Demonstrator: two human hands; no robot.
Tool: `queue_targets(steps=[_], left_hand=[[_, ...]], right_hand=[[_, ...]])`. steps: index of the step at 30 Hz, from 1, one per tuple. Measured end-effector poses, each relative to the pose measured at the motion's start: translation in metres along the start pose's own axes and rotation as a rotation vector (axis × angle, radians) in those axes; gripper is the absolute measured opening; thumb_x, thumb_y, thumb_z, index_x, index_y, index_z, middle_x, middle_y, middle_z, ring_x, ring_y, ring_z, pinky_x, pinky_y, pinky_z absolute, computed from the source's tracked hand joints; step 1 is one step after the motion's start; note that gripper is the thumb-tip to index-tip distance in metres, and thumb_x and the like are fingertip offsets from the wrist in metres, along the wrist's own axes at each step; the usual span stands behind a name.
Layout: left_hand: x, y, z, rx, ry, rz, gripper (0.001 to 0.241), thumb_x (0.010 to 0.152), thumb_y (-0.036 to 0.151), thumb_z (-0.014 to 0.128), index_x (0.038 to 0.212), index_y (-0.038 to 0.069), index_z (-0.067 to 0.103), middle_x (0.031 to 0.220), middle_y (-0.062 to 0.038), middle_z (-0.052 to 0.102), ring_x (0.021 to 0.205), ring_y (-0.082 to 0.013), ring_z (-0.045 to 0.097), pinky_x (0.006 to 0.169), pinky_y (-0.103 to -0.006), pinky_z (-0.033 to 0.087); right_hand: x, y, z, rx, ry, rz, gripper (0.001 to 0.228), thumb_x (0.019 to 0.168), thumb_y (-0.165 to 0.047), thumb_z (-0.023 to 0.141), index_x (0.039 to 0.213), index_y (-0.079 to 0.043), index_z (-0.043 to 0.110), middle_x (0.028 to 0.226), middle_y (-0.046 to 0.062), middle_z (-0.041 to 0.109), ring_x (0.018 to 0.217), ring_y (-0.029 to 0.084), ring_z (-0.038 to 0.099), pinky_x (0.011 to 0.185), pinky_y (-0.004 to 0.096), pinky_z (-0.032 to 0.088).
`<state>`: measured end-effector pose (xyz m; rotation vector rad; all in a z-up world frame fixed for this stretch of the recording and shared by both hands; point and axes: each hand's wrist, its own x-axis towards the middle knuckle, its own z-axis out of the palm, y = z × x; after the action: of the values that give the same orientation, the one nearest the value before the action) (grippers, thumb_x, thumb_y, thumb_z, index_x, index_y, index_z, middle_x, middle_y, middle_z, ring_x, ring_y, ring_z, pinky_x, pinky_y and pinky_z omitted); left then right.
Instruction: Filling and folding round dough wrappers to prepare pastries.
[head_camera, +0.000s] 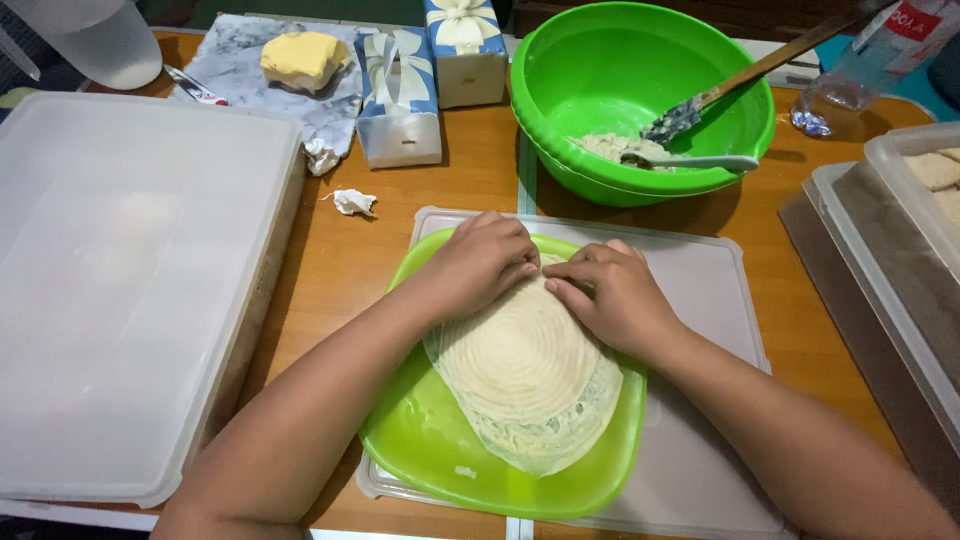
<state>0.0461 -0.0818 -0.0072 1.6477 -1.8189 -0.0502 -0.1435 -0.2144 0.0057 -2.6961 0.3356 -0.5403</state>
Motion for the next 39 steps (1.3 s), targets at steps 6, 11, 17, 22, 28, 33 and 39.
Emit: queue_targets(steps=[6,11,17,22,28,33,39], left_hand=[[-0.001,-0.003,-0.014,0.142,-0.028,-0.022,0.015,0.087,0.024,0.074,0.098,0.017,0.079,0.105,-0.005,0.067,0.105,-0.0303,0.057,0.091,-0.0452,0.046],[-0.002,-0.007,-0.009,0.152,-0.059,-0.009,0.014,0.083,0.027,0.077,0.093,0.017,0.080,0.105,-0.005,0.067,0.106,-0.0294,0.057,0.091,-0.0449,0.045],[-0.003,-0.009,-0.008,0.125,-0.068,-0.004,0.013,0.085,0.026,0.076,0.093,0.016,0.079,0.105,-0.003,0.068,0.107,-0.0284,0.059,0.094,-0.0444,0.045],[0.001,-0.005,-0.015,0.082,-0.077,-0.019,0.012,0.086,0.025,0.076,0.093,0.016,0.079,0.103,-0.004,0.068,0.107,-0.0290,0.059,0.094,-0.0440,0.046],[0.001,-0.010,-0.025,0.088,-0.011,-0.110,0.024,0.083,0.008,0.069,0.104,0.016,0.078,0.106,-0.004,0.071,0.104,-0.0313,0.058,0.089,-0.0463,0.046],[-0.001,-0.035,-0.032,0.087,-0.069,-0.065,0.031,0.082,-0.002,0.066,0.102,0.019,0.080,0.103,-0.004,0.072,0.104,-0.0306,0.060,0.092,-0.0443,0.048],[-0.006,-0.047,-0.034,0.094,-0.063,-0.086,0.036,0.080,-0.004,0.065,0.101,0.021,0.081,0.103,-0.004,0.072,0.106,-0.0306,0.060,0.094,-0.0436,0.048]], right_hand=[[-0.003,-0.001,-0.001,0.007,-0.023,0.006,0.019,0.091,-0.023,0.072,0.106,-0.013,0.081,0.095,0.008,0.073,0.093,0.029,0.061,0.090,0.042,0.045],[-0.003,0.000,0.000,0.009,-0.039,-0.013,0.019,0.088,-0.022,0.072,0.103,-0.015,0.083,0.094,0.008,0.073,0.097,0.028,0.062,0.092,0.042,0.045],[-0.004,0.004,0.003,0.041,-0.020,-0.038,0.022,0.090,-0.022,0.070,0.108,-0.014,0.080,0.100,0.008,0.074,0.100,0.029,0.062,0.094,0.042,0.044],[-0.004,0.001,0.004,-0.026,-0.075,-0.005,0.025,0.091,-0.023,0.069,0.114,-0.016,0.079,0.099,0.008,0.071,0.102,0.029,0.060,0.096,0.044,0.042],[-0.003,0.004,0.004,0.004,-0.078,-0.011,0.022,0.091,-0.024,0.070,0.109,-0.016,0.080,0.105,0.008,0.071,0.106,0.030,0.059,0.097,0.044,0.041],[0.005,0.009,0.004,0.020,-0.127,0.014,0.022,0.088,-0.026,0.072,0.104,-0.014,0.080,0.103,0.008,0.075,0.104,0.030,0.064,0.095,0.045,0.044],[0.014,-0.002,0.001,-0.002,-0.111,0.085,0.021,0.085,-0.029,0.076,0.099,-0.015,0.083,0.096,0.010,0.076,0.096,0.030,0.067,0.091,0.043,0.049]])
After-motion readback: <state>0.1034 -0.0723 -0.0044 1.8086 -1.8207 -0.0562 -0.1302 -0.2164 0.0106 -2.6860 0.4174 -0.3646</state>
